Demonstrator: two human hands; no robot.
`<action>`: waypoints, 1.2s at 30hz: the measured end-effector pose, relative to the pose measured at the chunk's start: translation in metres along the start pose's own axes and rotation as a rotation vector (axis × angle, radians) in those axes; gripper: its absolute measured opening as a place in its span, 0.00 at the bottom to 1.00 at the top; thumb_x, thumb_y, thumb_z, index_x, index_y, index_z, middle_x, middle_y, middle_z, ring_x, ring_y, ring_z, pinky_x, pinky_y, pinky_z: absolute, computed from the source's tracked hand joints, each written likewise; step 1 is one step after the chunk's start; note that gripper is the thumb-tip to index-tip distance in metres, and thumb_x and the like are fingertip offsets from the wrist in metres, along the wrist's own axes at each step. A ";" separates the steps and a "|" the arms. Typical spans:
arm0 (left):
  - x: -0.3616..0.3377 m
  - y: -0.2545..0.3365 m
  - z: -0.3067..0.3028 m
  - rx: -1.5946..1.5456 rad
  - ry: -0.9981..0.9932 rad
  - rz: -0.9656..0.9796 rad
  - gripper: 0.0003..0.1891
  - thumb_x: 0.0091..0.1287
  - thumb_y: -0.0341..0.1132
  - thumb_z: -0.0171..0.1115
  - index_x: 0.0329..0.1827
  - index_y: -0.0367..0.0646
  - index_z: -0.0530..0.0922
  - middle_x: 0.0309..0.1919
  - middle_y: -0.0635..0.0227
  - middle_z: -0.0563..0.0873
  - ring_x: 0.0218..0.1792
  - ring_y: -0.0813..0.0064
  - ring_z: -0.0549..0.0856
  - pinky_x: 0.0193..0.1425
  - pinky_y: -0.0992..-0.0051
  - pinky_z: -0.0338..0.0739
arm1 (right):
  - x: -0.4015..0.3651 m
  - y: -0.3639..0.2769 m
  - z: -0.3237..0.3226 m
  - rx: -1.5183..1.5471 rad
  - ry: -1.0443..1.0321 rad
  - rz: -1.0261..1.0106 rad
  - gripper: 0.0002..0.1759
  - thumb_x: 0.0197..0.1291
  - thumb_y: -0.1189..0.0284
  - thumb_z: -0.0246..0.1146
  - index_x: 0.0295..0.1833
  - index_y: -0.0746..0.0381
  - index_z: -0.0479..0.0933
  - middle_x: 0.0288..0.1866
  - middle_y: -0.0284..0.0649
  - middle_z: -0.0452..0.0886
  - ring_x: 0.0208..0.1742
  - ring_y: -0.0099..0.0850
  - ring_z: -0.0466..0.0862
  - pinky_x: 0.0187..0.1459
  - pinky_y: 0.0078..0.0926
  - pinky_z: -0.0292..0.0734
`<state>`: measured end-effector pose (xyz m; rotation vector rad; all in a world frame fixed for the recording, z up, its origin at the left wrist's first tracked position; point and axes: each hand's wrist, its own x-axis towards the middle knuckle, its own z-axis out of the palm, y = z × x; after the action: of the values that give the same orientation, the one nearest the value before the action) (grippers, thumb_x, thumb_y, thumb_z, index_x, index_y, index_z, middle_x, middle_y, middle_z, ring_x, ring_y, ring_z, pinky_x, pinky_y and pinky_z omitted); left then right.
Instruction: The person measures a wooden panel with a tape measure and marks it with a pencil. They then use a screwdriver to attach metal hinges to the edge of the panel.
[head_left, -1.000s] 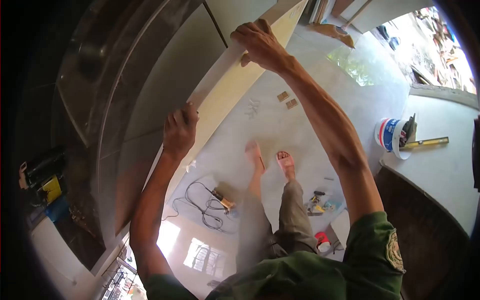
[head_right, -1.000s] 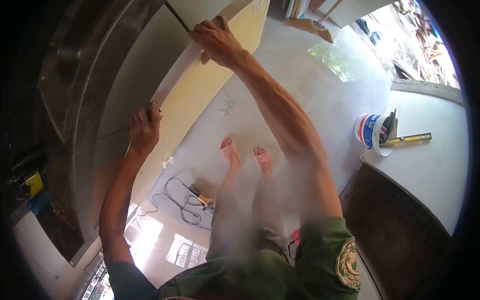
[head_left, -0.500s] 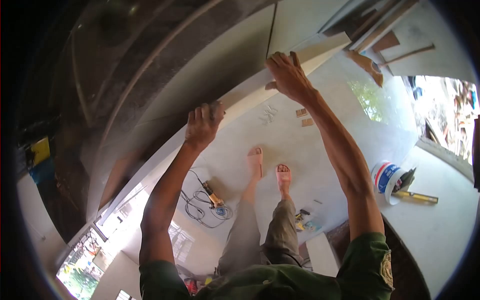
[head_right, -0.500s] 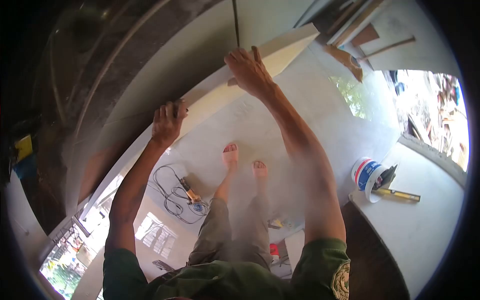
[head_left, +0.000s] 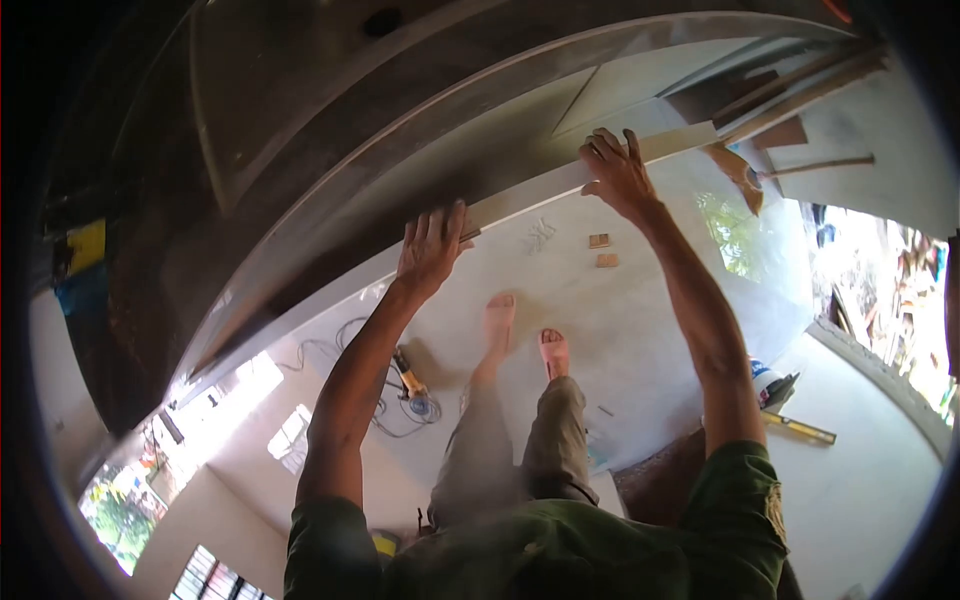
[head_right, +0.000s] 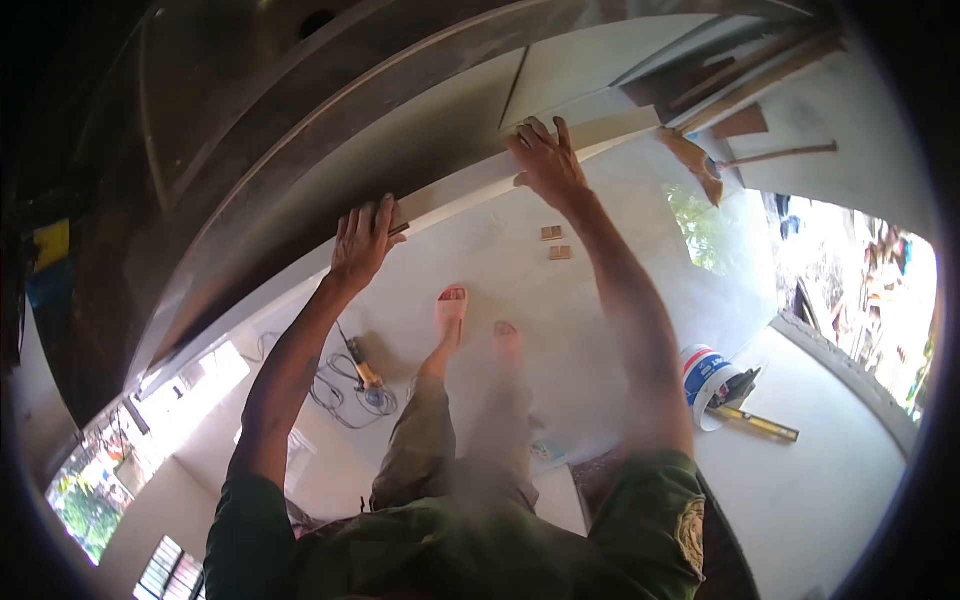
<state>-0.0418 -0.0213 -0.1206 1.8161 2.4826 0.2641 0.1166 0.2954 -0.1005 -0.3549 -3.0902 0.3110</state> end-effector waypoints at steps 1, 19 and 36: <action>0.002 0.000 0.004 0.008 0.035 0.001 0.46 0.54 0.46 0.74 0.74 0.43 0.60 0.54 0.54 0.74 0.50 0.54 0.77 0.50 0.55 0.72 | 0.008 0.003 -0.009 0.019 -0.049 -0.057 0.37 0.36 0.69 0.79 0.56 0.53 0.73 0.58 0.36 0.76 0.68 0.37 0.70 0.68 0.53 0.62; 0.015 0.021 0.004 0.144 0.088 -0.326 0.39 0.52 0.64 0.67 0.61 0.50 0.70 0.34 0.64 0.75 0.37 0.63 0.78 0.42 0.60 0.67 | 0.074 0.024 -0.020 0.183 -0.578 -0.404 0.21 0.42 0.74 0.67 0.45 0.66 0.76 0.34 0.54 0.83 0.42 0.54 0.83 0.49 0.49 0.77; 0.038 0.079 0.016 0.066 0.075 -0.355 0.32 0.58 0.58 0.68 0.62 0.54 0.71 0.33 0.67 0.76 0.38 0.67 0.78 0.44 0.62 0.68 | 0.044 0.062 -0.032 0.098 -0.688 -0.316 0.28 0.40 0.76 0.67 0.54 0.63 0.77 0.42 0.53 0.83 0.47 0.52 0.82 0.51 0.45 0.76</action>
<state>0.0235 0.0400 -0.1207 1.3693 2.8342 0.2368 0.0885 0.3704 -0.0819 0.3198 -3.6802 0.6964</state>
